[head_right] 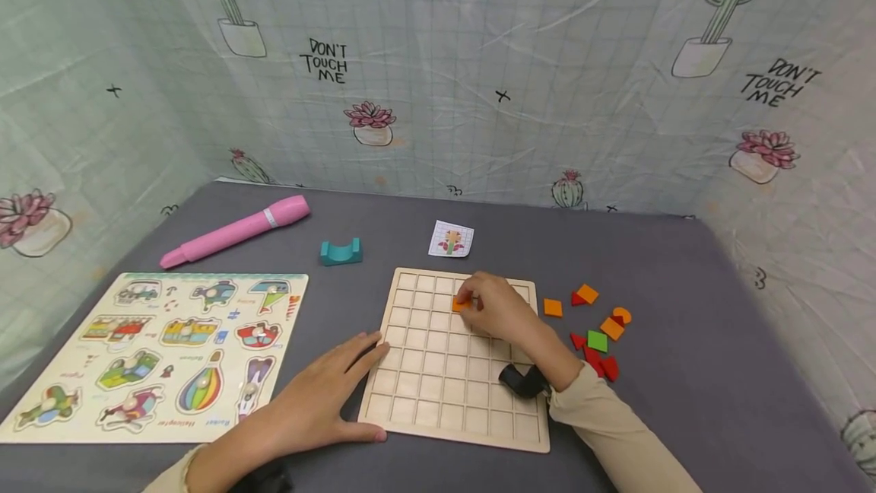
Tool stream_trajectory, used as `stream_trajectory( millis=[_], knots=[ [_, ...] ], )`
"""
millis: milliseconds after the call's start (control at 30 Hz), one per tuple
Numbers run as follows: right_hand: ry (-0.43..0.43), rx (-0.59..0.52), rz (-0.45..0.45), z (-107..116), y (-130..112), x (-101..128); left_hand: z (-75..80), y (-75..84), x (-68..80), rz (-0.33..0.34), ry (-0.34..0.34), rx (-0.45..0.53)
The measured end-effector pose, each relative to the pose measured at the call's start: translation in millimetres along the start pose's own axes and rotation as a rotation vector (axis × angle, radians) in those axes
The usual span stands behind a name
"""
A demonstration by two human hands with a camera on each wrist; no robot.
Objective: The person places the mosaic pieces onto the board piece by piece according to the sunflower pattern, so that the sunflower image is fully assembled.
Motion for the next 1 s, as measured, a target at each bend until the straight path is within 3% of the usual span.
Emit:
stream_trajectory(
  millis=[667,1000],
  knots=[
    [0.008,-0.046,-0.007,-0.8,1.9,-2.6,-0.4,-1.6,2.5,0.012,0.039,0.019],
    [0.07,-0.031,-0.002,9.8,6.0,15.2,-1.4,-0.8,0.9,0.006,0.043,0.014]
  ],
)
Point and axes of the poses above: each hand's wrist, its own x-axis away from the middle knuckle, its own z-axis out of the back of the hand, y = z × x, the point moved 3 cm from there along -x, towards the middle knuckle, and after that the axes turned 9 degrees about -y, right-handed, at the moved point
